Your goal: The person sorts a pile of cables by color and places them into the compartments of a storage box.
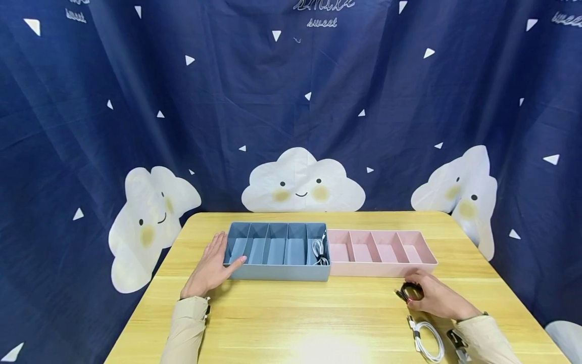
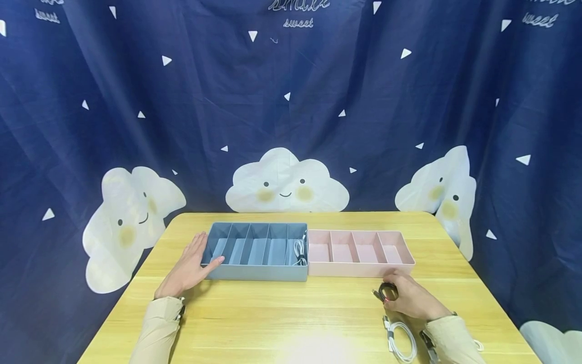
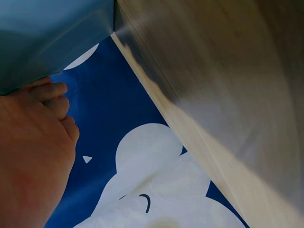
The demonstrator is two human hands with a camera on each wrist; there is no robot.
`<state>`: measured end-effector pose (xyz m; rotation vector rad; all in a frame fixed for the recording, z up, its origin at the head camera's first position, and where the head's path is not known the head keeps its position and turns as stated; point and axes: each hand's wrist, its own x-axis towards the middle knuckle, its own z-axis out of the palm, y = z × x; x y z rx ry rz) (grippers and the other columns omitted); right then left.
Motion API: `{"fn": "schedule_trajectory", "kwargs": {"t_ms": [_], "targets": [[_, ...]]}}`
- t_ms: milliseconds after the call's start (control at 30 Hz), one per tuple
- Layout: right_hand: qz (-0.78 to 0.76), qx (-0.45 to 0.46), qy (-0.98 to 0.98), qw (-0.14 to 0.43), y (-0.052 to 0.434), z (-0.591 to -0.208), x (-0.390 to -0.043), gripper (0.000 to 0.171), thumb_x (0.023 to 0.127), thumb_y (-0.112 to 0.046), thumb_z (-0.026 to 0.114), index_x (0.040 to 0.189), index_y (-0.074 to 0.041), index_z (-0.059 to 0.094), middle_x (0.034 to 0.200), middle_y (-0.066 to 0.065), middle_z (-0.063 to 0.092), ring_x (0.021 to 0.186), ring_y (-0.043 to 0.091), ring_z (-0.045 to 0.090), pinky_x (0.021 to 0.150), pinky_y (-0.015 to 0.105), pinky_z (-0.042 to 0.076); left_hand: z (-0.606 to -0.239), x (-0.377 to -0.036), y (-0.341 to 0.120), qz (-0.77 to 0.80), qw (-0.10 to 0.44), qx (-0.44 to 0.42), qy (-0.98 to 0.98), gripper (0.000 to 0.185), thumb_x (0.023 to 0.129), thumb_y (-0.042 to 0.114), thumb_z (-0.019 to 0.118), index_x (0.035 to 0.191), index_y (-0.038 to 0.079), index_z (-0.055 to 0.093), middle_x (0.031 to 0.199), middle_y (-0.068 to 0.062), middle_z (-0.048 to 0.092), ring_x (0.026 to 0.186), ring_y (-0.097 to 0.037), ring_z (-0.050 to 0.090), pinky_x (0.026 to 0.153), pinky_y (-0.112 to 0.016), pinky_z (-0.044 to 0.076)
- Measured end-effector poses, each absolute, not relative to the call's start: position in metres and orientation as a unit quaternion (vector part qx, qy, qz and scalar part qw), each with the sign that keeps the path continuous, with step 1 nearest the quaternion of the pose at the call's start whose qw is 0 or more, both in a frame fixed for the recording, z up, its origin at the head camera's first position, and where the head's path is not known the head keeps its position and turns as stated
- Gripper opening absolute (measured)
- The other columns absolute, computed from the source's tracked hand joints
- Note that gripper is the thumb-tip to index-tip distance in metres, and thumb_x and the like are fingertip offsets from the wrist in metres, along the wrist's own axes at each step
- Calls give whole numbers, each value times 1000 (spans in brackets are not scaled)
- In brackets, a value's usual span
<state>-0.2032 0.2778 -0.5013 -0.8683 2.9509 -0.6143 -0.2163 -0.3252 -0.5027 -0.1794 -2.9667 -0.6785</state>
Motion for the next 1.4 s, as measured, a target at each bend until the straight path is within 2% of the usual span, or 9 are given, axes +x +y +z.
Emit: {"fn": "schedule_trajectory", "kwargs": {"t_ms": [167,300,433,733,1000,1233,1400], "targets": [[-193,-268,944,15,279,-499,-202,54,72,-21,92,116,1,70,122,11,65,108,27,65,93,42,58,-504,-217,-325,-218,49,-60,-973,110,96,74,50,166,1,6,175,-19,7,163,-38,3,130,-63,12],[-191,-264,945,28,282,-497,-202,60,68,-18,94,118,2,69,125,16,64,109,30,65,91,40,58,-504,-218,-326,-218,50,-60,-973,110,96,74,50,166,2,6,175,-18,7,164,-38,3,131,-62,12],[-187,-262,946,31,283,-496,-201,58,68,-17,93,118,2,69,126,17,63,108,30,64,89,37,58,-504,-217,-326,-219,50,-60,-973,110,96,74,50,166,2,6,175,-19,7,163,-38,4,131,-62,12],[-180,-262,948,12,285,-499,-200,53,68,-17,92,114,-1,69,121,13,63,103,25,63,89,40,58,-503,-216,-326,-220,47,-59,-973,110,96,74,51,166,1,6,175,-19,7,163,-38,3,130,-63,12],[-186,-257,948,20,285,-494,-200,60,68,-19,92,119,3,68,123,15,63,109,32,64,93,50,57,-502,-216,-326,-222,48,-60,-972,110,96,74,51,166,2,6,175,-19,7,164,-37,3,131,-62,11],[-182,-259,948,7,283,-490,-198,61,67,-20,93,118,1,68,124,15,64,110,34,65,96,56,55,-502,-217,-325,-221,47,-60,-972,110,96,74,50,166,1,6,175,-19,6,164,-38,3,131,-62,11],[-182,-265,947,-6,281,-488,-198,59,67,-20,94,117,0,69,123,14,65,109,33,66,96,55,56,-502,-216,-325,-219,47,-60,-973,110,96,74,51,166,1,6,175,-19,6,164,-38,3,130,-63,12]]}}
